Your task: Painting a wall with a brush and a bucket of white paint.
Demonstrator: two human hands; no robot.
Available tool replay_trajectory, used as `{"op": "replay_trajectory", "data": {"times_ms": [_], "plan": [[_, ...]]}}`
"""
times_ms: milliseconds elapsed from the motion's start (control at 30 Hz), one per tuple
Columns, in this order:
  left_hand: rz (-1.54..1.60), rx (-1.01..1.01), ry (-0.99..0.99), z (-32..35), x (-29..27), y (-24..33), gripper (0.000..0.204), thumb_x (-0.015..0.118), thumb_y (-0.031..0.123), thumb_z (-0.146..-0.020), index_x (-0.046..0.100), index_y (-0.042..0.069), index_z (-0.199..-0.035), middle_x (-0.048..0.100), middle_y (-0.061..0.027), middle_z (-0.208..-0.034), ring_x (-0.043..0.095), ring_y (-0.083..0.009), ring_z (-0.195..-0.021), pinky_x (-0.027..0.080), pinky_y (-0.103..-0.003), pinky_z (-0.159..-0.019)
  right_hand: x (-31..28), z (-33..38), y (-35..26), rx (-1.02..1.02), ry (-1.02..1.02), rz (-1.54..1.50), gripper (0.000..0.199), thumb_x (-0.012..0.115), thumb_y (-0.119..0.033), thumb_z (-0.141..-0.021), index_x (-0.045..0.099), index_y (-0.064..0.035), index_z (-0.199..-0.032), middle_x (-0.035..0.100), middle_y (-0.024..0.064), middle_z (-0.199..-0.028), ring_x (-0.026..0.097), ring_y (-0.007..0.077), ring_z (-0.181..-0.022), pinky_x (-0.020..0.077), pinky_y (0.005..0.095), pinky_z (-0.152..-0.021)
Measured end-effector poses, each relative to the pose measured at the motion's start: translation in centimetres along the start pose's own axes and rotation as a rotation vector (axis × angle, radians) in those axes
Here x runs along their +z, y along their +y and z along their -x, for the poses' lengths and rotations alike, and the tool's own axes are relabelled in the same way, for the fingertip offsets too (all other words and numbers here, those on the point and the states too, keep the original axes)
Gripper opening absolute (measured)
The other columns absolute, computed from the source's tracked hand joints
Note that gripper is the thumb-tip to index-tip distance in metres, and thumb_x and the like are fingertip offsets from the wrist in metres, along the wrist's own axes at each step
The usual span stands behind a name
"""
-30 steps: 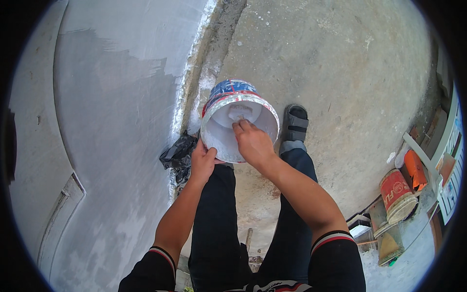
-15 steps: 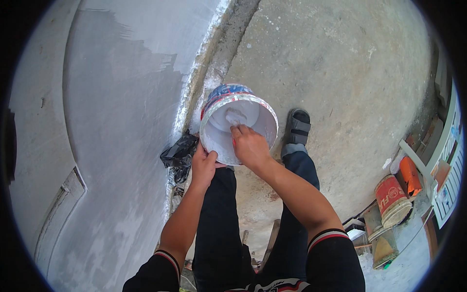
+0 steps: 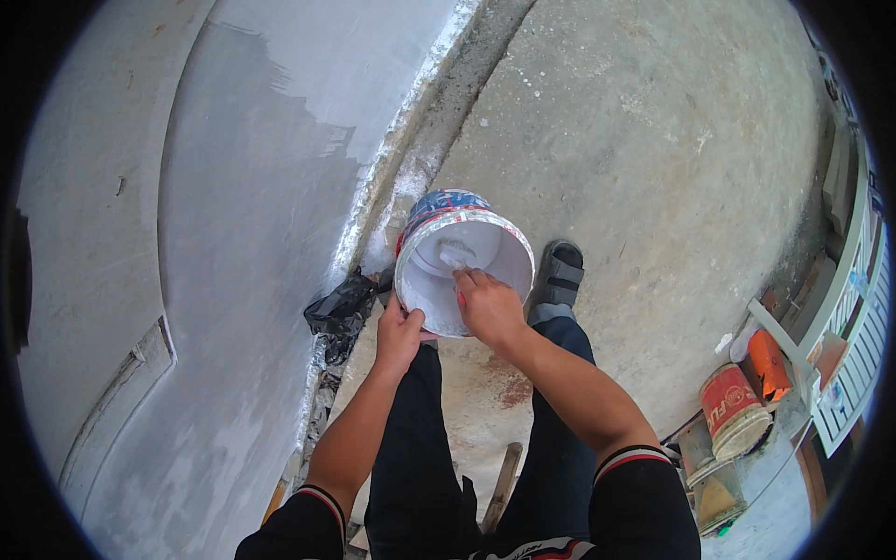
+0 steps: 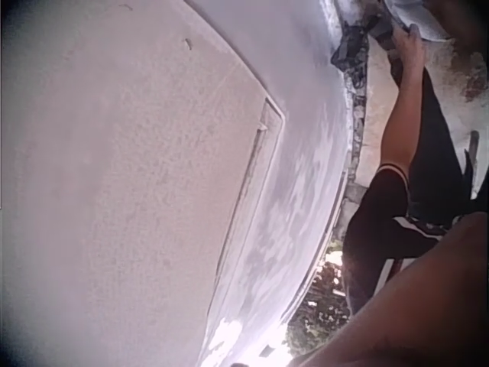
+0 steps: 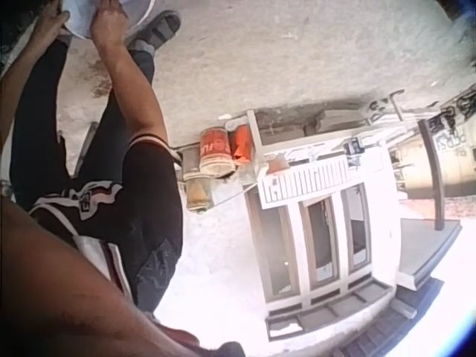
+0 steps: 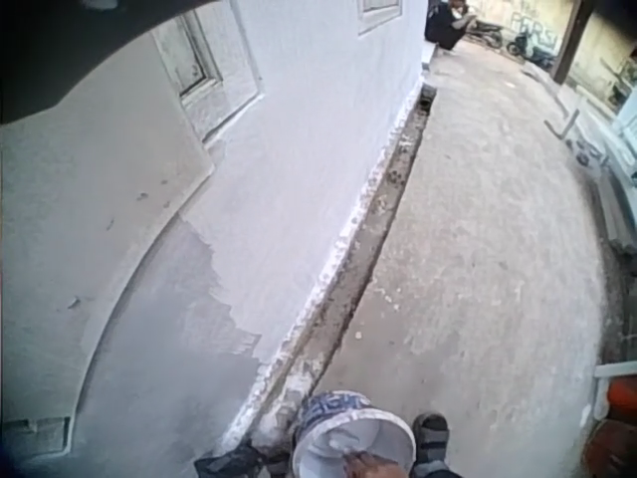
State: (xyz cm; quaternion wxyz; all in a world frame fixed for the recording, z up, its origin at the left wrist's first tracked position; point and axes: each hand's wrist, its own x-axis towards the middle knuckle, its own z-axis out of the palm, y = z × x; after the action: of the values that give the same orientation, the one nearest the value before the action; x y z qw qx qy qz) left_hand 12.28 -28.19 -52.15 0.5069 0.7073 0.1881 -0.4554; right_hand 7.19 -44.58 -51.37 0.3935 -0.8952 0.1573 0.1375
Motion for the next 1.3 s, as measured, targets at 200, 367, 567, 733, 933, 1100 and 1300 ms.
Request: {"op": "replay_trajectory", "data": {"times_ms": [200,367,567,733,933,1100,1300], "plan": [[0.012,0.017,-0.007,-0.5,0.7,-0.1,0.075,0.047,0.001,-0.078,0.017,0.018,-0.144,0.059,-0.0134,-0.103,0.062,-0.0180,-0.080,0.059,-0.038,-0.063,-0.5,1.2,1.3,-0.165,0.049,0.045,0.028,0.059,-0.012,-0.078,0.059,-0.0030,-0.104,0.063,0.0142,-0.099,0.064,0.0280,-0.083,0.0524,0.0357,-0.071],[-0.015,-0.013,-0.018,-0.8,1.3,0.3,0.075,0.047,0.001,-0.079,0.016,0.019,-0.145,0.059,-0.0128,-0.103,0.062,-0.0180,-0.080,0.059,-0.037,-0.063,-1.4,1.8,2.1,-0.282,0.086,0.064,0.025,0.061,-0.012,-0.077,0.060,-0.0026,-0.100,0.063,0.0162,-0.098,0.064,0.0274,-0.084,0.0528,0.0351,-0.072],[0.088,-0.064,-0.032,-1.0,1.9,0.8,0.076,0.046,-0.001,-0.080,0.014,0.020,-0.145,0.056,-0.0119,-0.110,0.062,-0.0185,-0.082,0.059,-0.037,-0.063,-2.0,1.0,2.9,-0.200,0.104,0.047,0.023,0.062,-0.012,-0.077,0.060,-0.0026,-0.098,0.063,0.0151,-0.096,0.065,0.0275,-0.083,0.0529,0.0356,-0.073],[0.046,-0.089,-0.046,-1.0,2.4,1.7,0.062,0.040,-0.001,-0.081,0.025,0.009,-0.139,0.051,-0.0140,-0.117,0.061,-0.0263,-0.094,0.058,-0.039,-0.067,-2.2,1.1,3.5,-0.277,0.137,0.073,0.022,0.061,-0.011,-0.078,0.060,-0.0027,-0.097,0.064,0.0146,-0.092,0.064,0.0277,-0.082,0.0527,0.0366,-0.072],[0.070,-0.108,-0.059,-1.4,2.0,1.6,0.057,0.040,-0.001,-0.081,0.030,0.008,-0.136,0.051,-0.0144,-0.116,0.061,-0.0264,-0.093,0.058,-0.040,-0.067,-2.3,0.8,3.2,-0.165,0.146,-0.007,0.022,0.064,-0.010,-0.076,0.061,-0.0038,-0.097,0.063,0.0135,-0.088,0.064,0.0279,-0.078,0.0524,0.0360,-0.068],[0.076,-0.118,-0.056,-1.2,2.4,2.1,0.054,0.041,0.000,-0.081,0.032,0.007,-0.134,0.052,-0.0140,-0.114,0.062,-0.0260,-0.092,0.058,-0.039,-0.066,-2.1,0.9,3.2,-0.139,0.221,0.009,0.022,0.065,-0.009,-0.076,0.062,-0.0051,-0.098,0.064,0.0121,-0.089,0.064,0.0268,-0.078,0.0519,0.0341,-0.064],[0.090,-0.139,-0.062,-1.9,1.4,1.2,0.056,0.042,-0.001,-0.081,0.031,0.008,-0.135,0.053,-0.0136,-0.113,0.062,-0.0255,-0.092,0.058,-0.040,-0.066,-1.2,1.3,2.9,-0.134,0.098,0.065,0.023,0.065,-0.012,-0.077,0.062,-0.0068,-0.099,0.064,0.0097,-0.091,0.063,0.0256,-0.088,0.0476,0.0415,-0.085]]}}
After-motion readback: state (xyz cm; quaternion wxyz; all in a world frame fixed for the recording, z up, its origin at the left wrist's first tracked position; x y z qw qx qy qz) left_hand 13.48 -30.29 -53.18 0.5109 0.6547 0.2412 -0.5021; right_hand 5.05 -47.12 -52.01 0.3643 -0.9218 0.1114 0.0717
